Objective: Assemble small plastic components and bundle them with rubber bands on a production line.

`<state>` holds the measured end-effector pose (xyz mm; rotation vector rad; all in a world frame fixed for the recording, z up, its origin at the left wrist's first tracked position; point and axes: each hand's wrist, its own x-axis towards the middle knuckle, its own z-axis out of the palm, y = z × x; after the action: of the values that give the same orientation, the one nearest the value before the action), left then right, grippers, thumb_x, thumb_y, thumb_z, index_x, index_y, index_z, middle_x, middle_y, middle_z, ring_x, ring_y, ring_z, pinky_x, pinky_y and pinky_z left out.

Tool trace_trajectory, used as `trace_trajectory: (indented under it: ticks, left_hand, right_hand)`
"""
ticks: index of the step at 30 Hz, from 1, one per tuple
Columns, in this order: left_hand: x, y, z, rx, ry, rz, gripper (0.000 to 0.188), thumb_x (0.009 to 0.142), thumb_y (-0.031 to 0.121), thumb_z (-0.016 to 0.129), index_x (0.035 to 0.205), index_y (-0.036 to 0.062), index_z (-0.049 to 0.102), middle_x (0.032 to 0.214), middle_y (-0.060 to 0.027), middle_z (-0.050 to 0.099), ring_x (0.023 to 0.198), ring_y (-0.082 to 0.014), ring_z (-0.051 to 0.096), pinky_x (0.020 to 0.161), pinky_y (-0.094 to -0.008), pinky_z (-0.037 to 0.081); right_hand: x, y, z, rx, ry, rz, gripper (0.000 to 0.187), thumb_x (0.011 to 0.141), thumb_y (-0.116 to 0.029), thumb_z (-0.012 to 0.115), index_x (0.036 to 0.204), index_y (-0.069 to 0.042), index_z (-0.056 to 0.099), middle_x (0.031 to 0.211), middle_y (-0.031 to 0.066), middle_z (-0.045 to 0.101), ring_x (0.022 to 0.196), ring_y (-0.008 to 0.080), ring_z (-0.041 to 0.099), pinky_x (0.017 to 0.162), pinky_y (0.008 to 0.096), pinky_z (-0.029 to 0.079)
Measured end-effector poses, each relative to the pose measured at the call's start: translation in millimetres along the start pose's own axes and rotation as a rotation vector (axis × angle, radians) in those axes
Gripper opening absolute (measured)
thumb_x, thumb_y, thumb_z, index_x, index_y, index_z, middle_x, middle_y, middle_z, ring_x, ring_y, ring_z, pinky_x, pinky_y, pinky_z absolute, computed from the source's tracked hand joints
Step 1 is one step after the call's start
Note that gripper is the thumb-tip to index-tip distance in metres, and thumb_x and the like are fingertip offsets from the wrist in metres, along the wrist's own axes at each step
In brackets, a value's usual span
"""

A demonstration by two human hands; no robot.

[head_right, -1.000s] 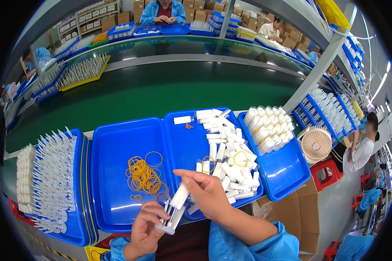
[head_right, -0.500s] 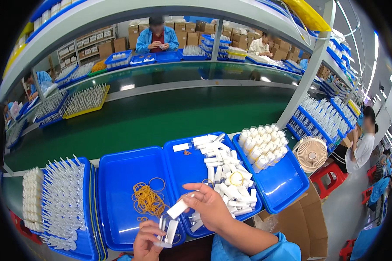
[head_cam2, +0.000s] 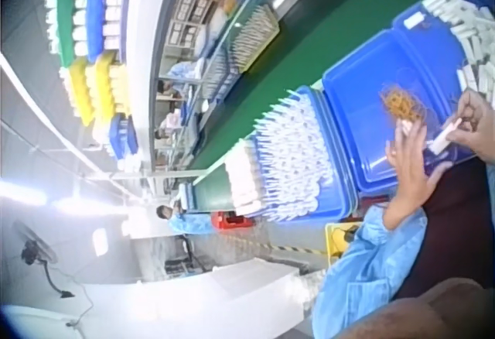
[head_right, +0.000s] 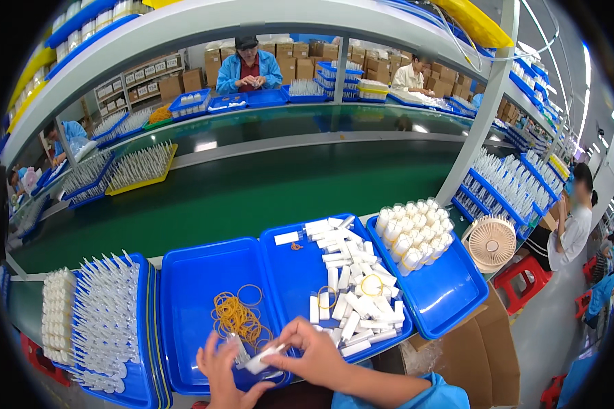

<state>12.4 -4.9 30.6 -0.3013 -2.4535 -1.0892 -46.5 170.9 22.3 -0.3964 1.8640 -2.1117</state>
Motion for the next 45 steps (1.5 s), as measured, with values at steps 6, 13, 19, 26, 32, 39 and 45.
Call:
trace_trajectory:
  ticks: [6, 13, 19, 26, 32, 39, 45]
  left_hand:
    - [-5.1, -10.0, 13.5, -0.122, 0.06, 0.111, 0.034, 0.068, 0.006, 0.066, 0.101, 0.0048, 0.061, 0.102, -0.014, 0.06, 0.108, -0.0291, 0.051, 0.101, -0.0494, 0.016]
    - [-3.2, -10.5, 21.0, -0.061, 0.018, 0.167, 0.033, 0.07, 0.007, 0.063, 0.103, 0.004, 0.06, 0.101, -0.0146, 0.06, 0.107, -0.0293, 0.051, 0.1, -0.0502, 0.018]
    - [-9.0, -19.3, 15.2, -0.085, -0.019, 0.126, 0.023, 0.076, 0.01, 0.059, 0.098, 0.0033, 0.06, 0.094, -0.0117, 0.061, 0.105, -0.0304, 0.052, 0.099, -0.0502, 0.021]
    - [-18.7, -27.1, 25.9, 0.0, -0.034, 0.106, 0.024, 0.075, 0.011, 0.06, 0.099, 0.0077, 0.061, 0.097, -0.0098, 0.061, 0.107, -0.028, 0.05, 0.099, -0.0518, 0.018]
    - [-15.3, -32.2, 32.4, -0.11, -0.082, 0.199, 0.02, 0.076, 0.014, 0.057, 0.094, 0.0098, 0.062, 0.098, -0.0103, 0.062, 0.111, -0.0286, 0.051, 0.098, -0.0546, 0.017]
    - [-20.0, -36.4, 26.3, -0.054, -0.26, 0.344, 0.021, 0.082, 0.019, 0.051, 0.098, 0.0087, 0.06, 0.101, -0.0066, 0.062, 0.115, -0.0296, 0.049, 0.094, -0.0608, 0.018]
    - [-18.6, -30.7, 28.3, -0.1, -0.239, 0.278, 0.028, 0.084, 0.024, 0.051, 0.106, 0.0075, 0.057, 0.109, -0.0097, 0.058, 0.117, -0.0311, 0.046, 0.094, -0.0604, 0.018]
  right_hand:
    - [-9.6, -0.6, 2.8, 0.119, -0.146, 0.098, 0.019, 0.082, 0.001, 0.059, 0.092, -0.002, 0.043, 0.101, 0.0149, 0.06, 0.095, 0.0153, 0.056, 0.082, 0.0265, 0.045]
    - [-12.9, 19.5, -8.7, 0.063, -0.136, 0.034, 0.008, 0.09, -0.007, 0.049, 0.095, -0.001, 0.045, 0.098, 0.0119, 0.06, 0.09, 0.0118, 0.055, 0.081, 0.0244, 0.042]
    - [-6.8, 10.9, -17.7, -0.339, 0.117, -0.265, 0.011, 0.083, -0.009, 0.059, 0.088, -0.003, 0.05, 0.08, 0.0078, 0.062, 0.078, 0.0139, 0.057, 0.075, 0.0251, 0.043]
    - [9.6, -1.8, -13.3, -1.083, 0.181, -0.648, 0.04, 0.081, -0.024, 0.057, 0.117, -0.007, 0.051, 0.08, 0.0078, 0.054, 0.072, 0.0235, 0.052, 0.064, 0.035, 0.037]
    - [-15.8, -16.9, -3.1, -0.731, -0.34, -0.726, 0.042, 0.082, -0.018, 0.056, 0.122, -0.009, 0.048, 0.111, 0.0129, 0.052, 0.095, 0.0277, 0.054, 0.078, 0.0379, 0.043]
    - [-21.0, -27.6, -0.5, -0.682, -0.615, -0.608, 0.032, 0.082, -0.015, 0.055, 0.114, -0.012, 0.054, 0.107, 0.0135, 0.053, 0.09, 0.0294, 0.056, 0.076, 0.0368, 0.046]
    - [-18.4, -59.4, -9.7, -0.819, -0.62, -0.882, 0.031, 0.082, -0.016, 0.054, 0.113, -0.01, 0.054, 0.099, 0.0116, 0.056, 0.079, 0.0262, 0.056, 0.064, 0.0336, 0.046]
